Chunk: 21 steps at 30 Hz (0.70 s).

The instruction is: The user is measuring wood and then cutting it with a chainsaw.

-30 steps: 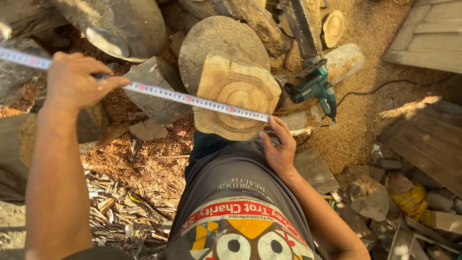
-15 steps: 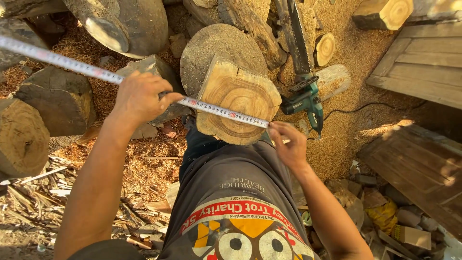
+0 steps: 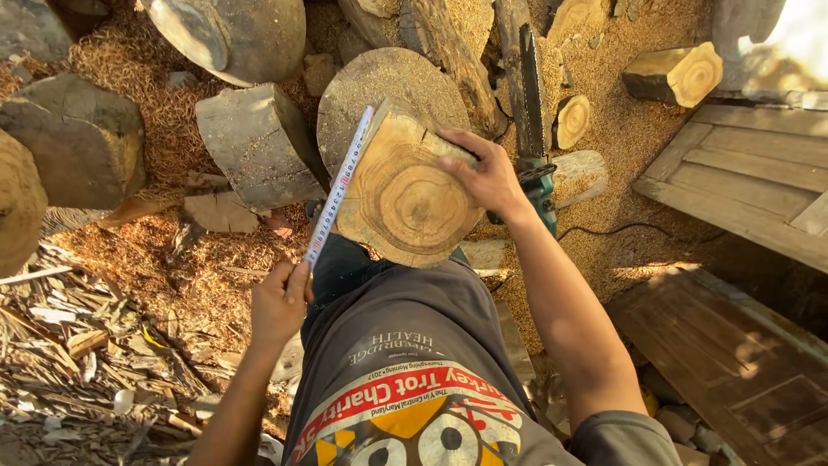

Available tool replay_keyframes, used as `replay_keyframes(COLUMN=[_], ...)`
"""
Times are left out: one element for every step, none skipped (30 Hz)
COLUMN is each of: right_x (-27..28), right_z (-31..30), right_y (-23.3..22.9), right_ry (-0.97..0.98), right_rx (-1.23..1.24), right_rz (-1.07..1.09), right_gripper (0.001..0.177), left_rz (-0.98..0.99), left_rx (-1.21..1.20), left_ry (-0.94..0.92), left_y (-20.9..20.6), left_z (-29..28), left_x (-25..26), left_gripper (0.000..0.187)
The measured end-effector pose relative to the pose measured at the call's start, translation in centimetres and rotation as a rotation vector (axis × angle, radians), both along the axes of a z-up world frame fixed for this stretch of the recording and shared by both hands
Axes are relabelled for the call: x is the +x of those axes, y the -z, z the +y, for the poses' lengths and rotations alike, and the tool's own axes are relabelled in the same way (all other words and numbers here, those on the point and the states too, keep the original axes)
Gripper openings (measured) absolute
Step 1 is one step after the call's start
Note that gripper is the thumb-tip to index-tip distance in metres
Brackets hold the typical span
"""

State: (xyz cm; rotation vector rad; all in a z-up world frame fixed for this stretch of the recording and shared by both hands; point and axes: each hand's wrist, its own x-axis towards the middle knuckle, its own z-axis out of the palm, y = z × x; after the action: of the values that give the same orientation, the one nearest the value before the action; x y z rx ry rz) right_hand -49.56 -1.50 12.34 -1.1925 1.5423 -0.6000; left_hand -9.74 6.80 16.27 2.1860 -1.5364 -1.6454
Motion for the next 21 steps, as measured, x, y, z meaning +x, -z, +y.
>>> replay_keyframes(right_x=[0.2,0.5,0.8,1.7,2.6,3.4,3.6,3.9,4.3,5.1,5.8,6.5,6.7,6.9,7.2,7.2,7.3,7.3,7.3,7.3,7.3], right_z=[0.1,0.6,1.2,1.7,2.2,2.4,4.3,6.3,8.4,9.5,10.7,12.3,13.8,15.5,17.1,17.3,17.6,17.7,17.9,17.8,17.7], right_y=[-0.4,-1.0,-1.6,-2.3,-3.1,-4.0,-3.1,-2.1,-1.0,-1.2,-1.3,-1.6,-0.6,0.4,1.3,1.3,1.3,1.4,1.3,1.2,1.2], right_ry=[-0.009,0.071,0.151,0.151,0.226,0.301,0.302,0.357,0.406,0.410,0.540,0.674,0.682,0.773,0.862,0.874,0.920,0.961,0.971,0.950,0.929], right_rx=[0.006,0.061,0.117,0.118,0.246,0.368,0.361,0.174,-0.014,-0.019,-0.013,0.004,0.008,-0.014,-0.039,-0.034,-0.028,-0.026,-0.026,-0.035,-0.044], right_rz=[-0.001,-0.007,-0.011,-0.006,0.029,0.065,0.070,0.029,-0.012,-0.010,-0.099,-0.187,-0.183,-0.290,-0.397,-0.393,-0.467,-0.544,-0.543,-0.555,-0.567], right_gripper=[0.054,0.053,0.051,0.051,0.051,0.051,0.051,0.050,0.049,0.049,0.047,0.046,0.046,0.044,0.043,0.043,0.043,0.044,0.044,0.045,0.046], left_rz=[-0.001,0.013,0.026,0.030,0.058,0.088,0.095,0.110,0.124,0.127,0.139,0.150,0.154,0.056,-0.042,-0.037,-0.065,-0.095,-0.092,-0.082,-0.072], left_rx=[0.006,-0.076,-0.158,-0.156,-0.148,-0.147,-0.152,-0.118,-0.084,-0.089,-0.161,-0.223,-0.216,-0.217,-0.220,-0.213,-0.226,-0.243,-0.241,-0.223,-0.205], left_ry=[-0.009,-0.039,-0.068,-0.069,-0.074,-0.077,-0.078,-0.007,0.064,0.068,0.186,0.307,0.314,0.422,0.529,0.539,0.603,0.664,0.673,0.691,0.708], left_y=[-0.4,-1.2,-2.0,-1.9,-1.9,-1.9,-1.9,-1.8,-1.7,-1.9,-2.0,-2.3,-3.1,-3.9,-4.6,-4.5,-4.3,-4.2,-4.0,-4.1,-4.1], left_z=[0.4,1.0,1.8,1.9,2.0,1.8,1.5,1.1,0.7,0.1,-0.4,-0.6,-1.5,-2.5,-3.4,-3.4,-3.4,-3.4,-3.3,-3.2,-3.1], left_x=[-0.4,-0.7,-1.0,-0.7,-0.5,-0.4,0.5,1.5,2.6,3.2,3.7,4.3,4.1,3.9,3.7,3.6,3.5,3.4,3.3,3.3,3.3], left_gripper=[0.034,0.036,0.037,0.037,0.036,0.035,0.035,0.031,0.028,0.028,0.024,0.022,0.022,0.023,0.024,0.024,0.025,0.026,0.026,0.026,0.026])
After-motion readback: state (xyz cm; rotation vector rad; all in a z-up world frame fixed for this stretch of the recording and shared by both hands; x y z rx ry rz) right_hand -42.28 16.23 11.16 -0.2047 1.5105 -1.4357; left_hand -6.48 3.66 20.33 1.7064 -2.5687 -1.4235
